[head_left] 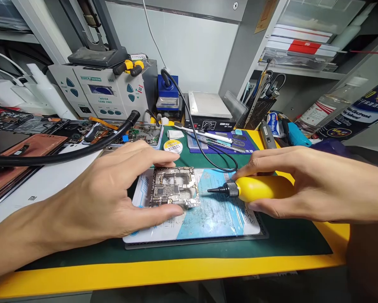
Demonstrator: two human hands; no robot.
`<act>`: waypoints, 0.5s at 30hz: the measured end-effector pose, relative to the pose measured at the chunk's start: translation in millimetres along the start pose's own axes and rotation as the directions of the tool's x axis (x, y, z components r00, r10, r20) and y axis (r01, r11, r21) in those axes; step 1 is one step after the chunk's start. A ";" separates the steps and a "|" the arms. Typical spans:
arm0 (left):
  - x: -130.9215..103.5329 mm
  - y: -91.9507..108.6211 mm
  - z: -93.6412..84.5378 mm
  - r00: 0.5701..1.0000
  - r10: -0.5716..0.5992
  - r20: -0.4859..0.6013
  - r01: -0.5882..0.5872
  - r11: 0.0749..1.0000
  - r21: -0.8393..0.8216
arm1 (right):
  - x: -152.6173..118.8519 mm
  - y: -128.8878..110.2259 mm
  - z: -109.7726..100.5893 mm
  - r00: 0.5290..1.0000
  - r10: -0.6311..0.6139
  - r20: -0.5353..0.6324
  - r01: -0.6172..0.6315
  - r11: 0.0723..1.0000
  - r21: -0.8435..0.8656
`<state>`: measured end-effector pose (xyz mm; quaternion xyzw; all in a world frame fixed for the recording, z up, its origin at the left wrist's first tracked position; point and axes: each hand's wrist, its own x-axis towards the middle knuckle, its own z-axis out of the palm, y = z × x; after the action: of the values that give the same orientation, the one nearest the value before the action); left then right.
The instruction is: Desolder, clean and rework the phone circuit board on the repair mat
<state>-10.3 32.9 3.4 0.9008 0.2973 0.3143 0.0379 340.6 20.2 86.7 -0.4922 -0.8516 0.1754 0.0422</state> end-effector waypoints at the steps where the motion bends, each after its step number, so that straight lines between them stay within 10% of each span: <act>1: -0.2 0.1 -0.2 1.000 0.000 0.001 0.000 1.000 0.000 | -0.2 0.2 0.2 1.000 0.000 -0.001 0.000 1.000 -0.002; 15: 3.8 2.9 -4.1 1.000 -0.003 0.007 0.002 1.000 0.018 | 0.2 2.3 1.3 1.000 -0.019 -0.019 0.019 1.000 0.010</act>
<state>-8.8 32.2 9.5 0.9018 0.3011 0.3084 0.0314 342.0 21.2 84.6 -0.4853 -0.8550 0.1745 0.0543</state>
